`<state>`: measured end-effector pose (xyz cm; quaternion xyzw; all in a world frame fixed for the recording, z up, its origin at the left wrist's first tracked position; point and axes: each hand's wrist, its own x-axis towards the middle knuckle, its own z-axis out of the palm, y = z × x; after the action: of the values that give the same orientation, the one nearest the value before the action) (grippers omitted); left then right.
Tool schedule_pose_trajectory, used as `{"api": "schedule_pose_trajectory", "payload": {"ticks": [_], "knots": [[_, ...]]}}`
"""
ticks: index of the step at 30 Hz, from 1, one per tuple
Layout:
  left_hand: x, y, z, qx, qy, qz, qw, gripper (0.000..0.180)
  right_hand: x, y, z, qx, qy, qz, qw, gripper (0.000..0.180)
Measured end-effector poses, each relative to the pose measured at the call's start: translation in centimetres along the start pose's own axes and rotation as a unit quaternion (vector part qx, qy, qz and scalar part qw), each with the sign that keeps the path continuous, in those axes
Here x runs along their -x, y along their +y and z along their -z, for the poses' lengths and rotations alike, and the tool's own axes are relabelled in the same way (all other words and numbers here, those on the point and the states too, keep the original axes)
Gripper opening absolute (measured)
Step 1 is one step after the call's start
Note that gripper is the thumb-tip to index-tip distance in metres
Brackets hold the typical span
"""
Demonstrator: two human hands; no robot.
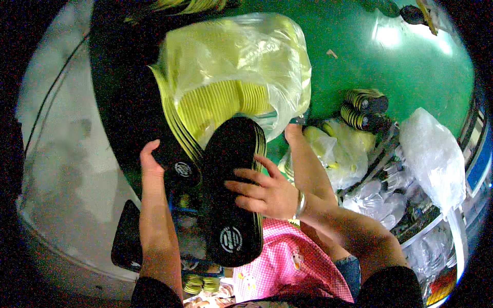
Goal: The person picks up insoles from a bag and a table, then inserts them one by one into several boots lined up on a green workbench.
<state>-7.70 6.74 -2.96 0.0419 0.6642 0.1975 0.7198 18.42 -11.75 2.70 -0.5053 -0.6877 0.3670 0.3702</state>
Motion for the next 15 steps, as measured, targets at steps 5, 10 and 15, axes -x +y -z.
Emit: {"api": "schedule_pose_trajectory", "payload": {"ticks": [5,10,15], "knots": [[8.4,1.5,-1.9,-0.029,-0.001,-0.033,0.999,0.058,0.0,-8.7,5.7,-0.015,-0.006,-0.02,1.0,0.019],[23.5,-0.6,-6.6,-0.084,-0.001,-0.078,0.993,0.076,2.2,-15.6,13.3,0.026,-0.076,-0.017,0.997,0.019],[31.2,-4.1,-9.3,0.011,-0.028,-0.039,0.999,0.074,1.5,-16.0,19.9,0.018,-0.134,-0.001,0.991,0.031]]}}
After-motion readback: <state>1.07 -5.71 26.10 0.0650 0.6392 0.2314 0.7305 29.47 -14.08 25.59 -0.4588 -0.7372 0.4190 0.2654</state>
